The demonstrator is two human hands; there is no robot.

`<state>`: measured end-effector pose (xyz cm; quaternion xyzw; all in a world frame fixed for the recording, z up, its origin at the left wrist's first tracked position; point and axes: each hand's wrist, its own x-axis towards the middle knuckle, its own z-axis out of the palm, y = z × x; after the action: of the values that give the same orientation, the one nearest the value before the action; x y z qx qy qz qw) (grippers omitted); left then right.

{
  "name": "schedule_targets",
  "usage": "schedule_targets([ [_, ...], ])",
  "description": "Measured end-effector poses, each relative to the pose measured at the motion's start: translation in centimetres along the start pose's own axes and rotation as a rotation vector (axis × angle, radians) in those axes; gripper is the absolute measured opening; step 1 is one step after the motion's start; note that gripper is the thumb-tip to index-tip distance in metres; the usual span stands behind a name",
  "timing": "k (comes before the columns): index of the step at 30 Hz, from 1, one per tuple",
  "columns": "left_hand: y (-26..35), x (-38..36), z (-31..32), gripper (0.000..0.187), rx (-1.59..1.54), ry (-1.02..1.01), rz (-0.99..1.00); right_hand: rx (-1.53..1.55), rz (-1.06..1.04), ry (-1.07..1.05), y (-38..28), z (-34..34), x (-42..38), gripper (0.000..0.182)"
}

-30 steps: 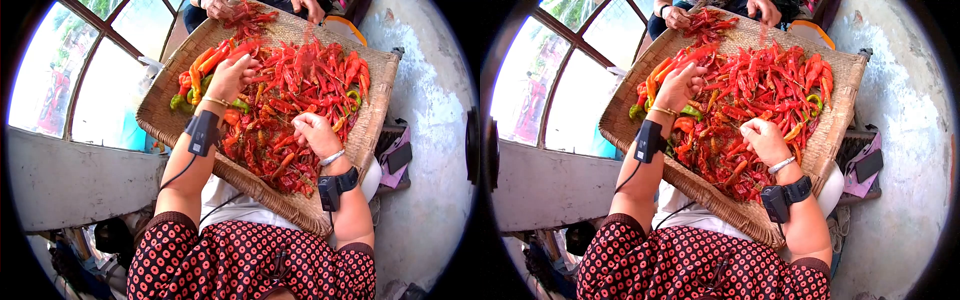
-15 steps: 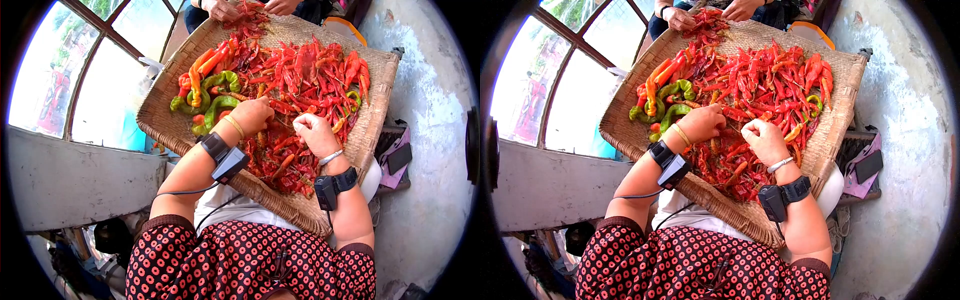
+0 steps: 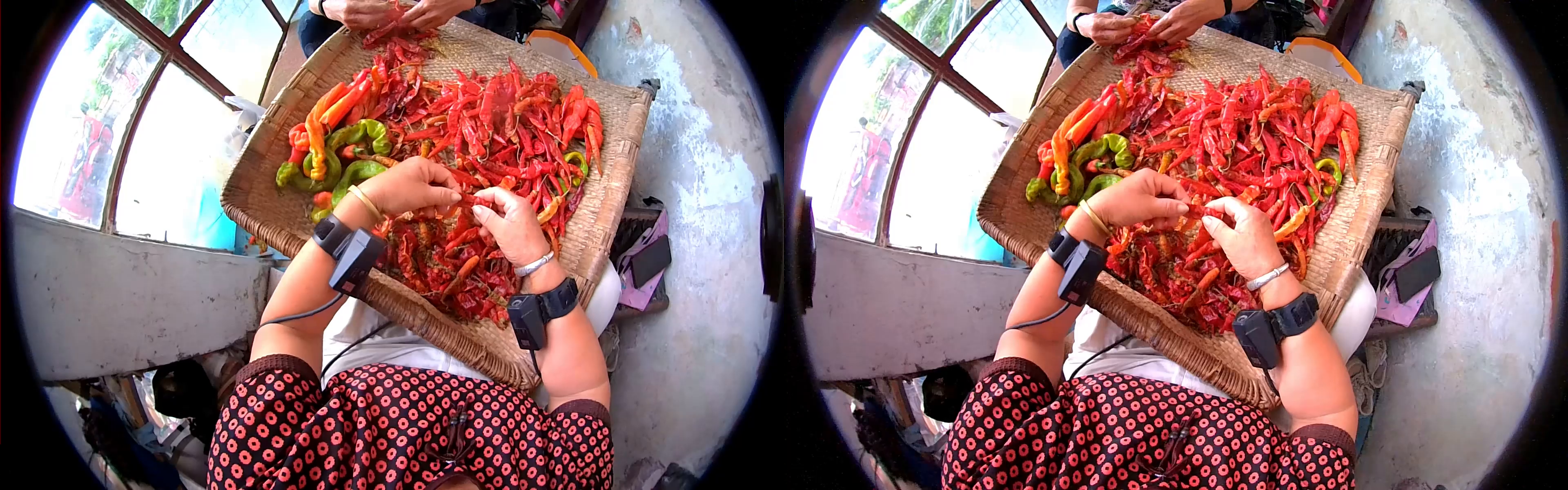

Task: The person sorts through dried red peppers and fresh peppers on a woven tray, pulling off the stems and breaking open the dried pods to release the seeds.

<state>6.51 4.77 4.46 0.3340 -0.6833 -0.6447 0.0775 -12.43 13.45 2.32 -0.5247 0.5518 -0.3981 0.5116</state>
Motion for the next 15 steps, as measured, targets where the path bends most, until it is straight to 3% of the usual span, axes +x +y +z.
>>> schedule_targets([
  [3,0.7,-0.3,-0.8,0.018,-0.058,0.124,0.000,0.072,0.011,0.026,0.2,0.0,0.0,0.025],
  [6,0.8,0.1,-2.0,0.029,-0.402,0.616,0.209,0.027,0.023,0.055,0.6,-0.2,0.1,0.024],
  [7,0.5,0.2,-2.4,0.044,-0.248,0.754,0.174,-0.087,-0.014,0.041,1.0,-0.1,0.2,0.024],
  [8,-0.1,0.4,-2.3,0.044,-0.247,0.755,0.175,-0.202,-0.052,0.027,1.2,-0.1,0.2,0.024],
  [10,-1.1,0.7,-2.0,0.039,0.217,0.686,0.173,-0.355,-0.161,-0.039,0.8,0.5,-0.1,0.024],
  [12,-0.9,0.8,-0.3,0.027,0.370,0.489,0.173,-0.505,-0.204,-0.200,0.6,0.7,-0.4,0.024],
  [14,-2.1,1.6,0.9,0.027,0.723,0.490,0.455,-0.693,-0.337,-0.290,1.0,1.1,-0.7,0.022],
  [15,-1.9,1.7,1.5,0.037,0.798,0.475,0.410,-0.760,-0.348,-0.300,0.9,1.4,-1.1,0.021],
])
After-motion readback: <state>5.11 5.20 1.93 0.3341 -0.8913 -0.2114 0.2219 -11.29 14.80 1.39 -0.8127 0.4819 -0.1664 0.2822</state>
